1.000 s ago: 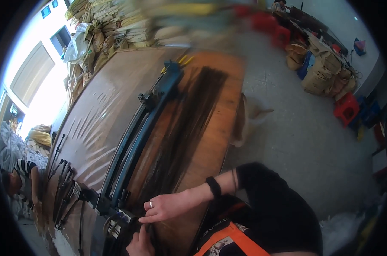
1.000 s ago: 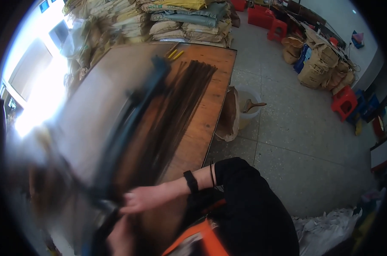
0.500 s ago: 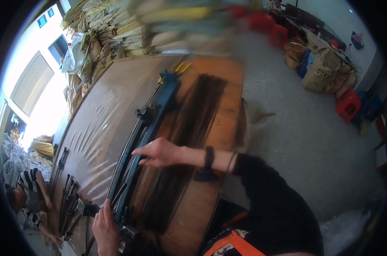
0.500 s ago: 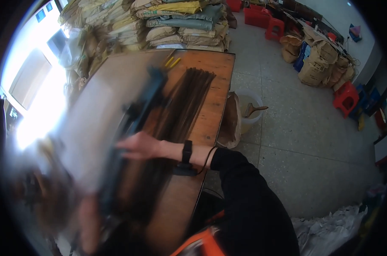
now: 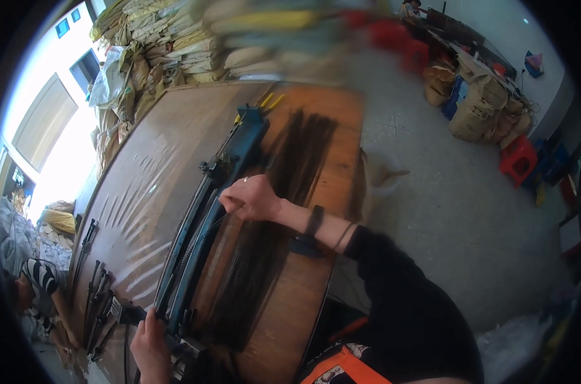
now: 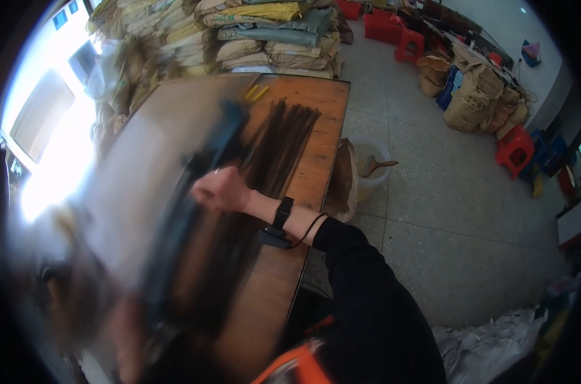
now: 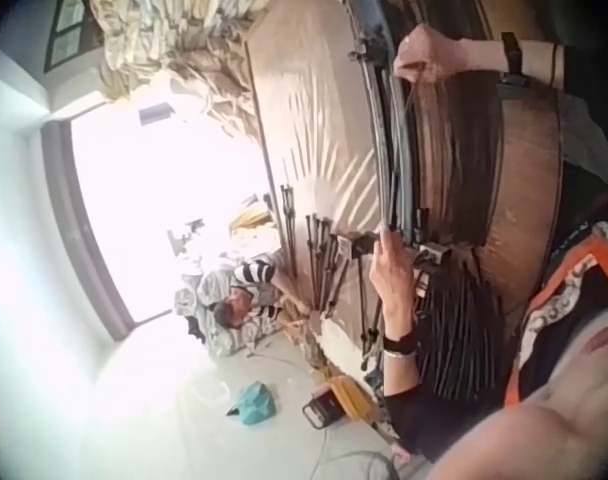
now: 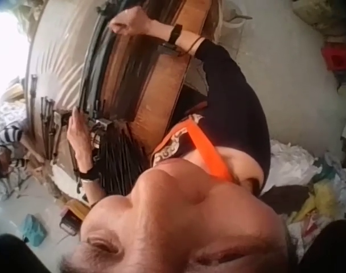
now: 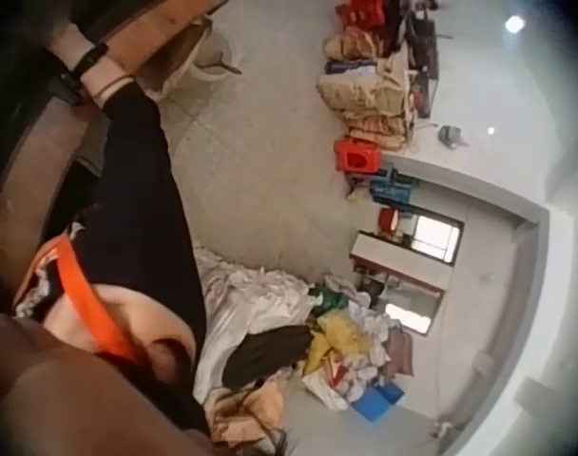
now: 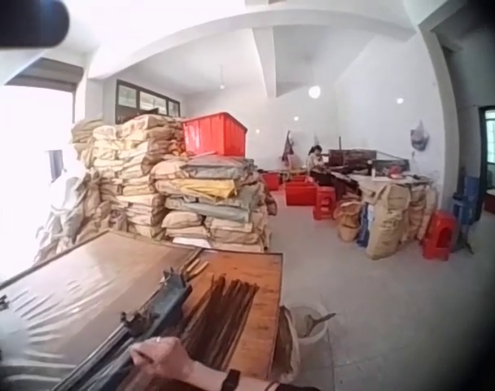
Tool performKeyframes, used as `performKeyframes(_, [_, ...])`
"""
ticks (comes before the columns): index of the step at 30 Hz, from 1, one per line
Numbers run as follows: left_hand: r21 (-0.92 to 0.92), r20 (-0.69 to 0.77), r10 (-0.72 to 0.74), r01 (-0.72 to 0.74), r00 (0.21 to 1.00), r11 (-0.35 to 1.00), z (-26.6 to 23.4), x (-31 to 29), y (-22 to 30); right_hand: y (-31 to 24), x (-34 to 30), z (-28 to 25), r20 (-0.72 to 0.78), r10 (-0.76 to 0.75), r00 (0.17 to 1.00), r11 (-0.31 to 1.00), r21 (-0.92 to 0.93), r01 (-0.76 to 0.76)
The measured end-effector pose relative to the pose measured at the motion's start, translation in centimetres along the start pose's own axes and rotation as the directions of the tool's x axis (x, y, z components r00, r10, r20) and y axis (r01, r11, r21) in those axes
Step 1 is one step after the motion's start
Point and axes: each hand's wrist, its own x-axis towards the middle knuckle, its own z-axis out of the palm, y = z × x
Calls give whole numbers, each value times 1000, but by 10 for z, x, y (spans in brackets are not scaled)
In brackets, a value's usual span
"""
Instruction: The person feeds a long spring into a machine, inserts a black rod, and slides a metal carriage to attach the spring. They then remove the finished rod and place it onto a growing pile on the table.
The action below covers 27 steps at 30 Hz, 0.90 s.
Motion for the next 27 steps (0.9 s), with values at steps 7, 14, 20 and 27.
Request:
performKeyframes(7, [5,43,-123,123,991,992,-22,-26,6,-19,2,4,177,-150,973,988,-2,152])
performKeyframes(14, [-101,96,-117,126,989,987,-28,-16,24,-11,-3,-5,238,-135,962,990,-1,139])
performKeyframes(20, [-8,29,-99,99,995,995,-30,-32,10,-54,2,35,254,-19,967,996,85,-3])
performKeyframes(27, [151,-48,-137,143,989,978,-29,-44,-7,-81,-13,10,630,67,773,778,452,-436])
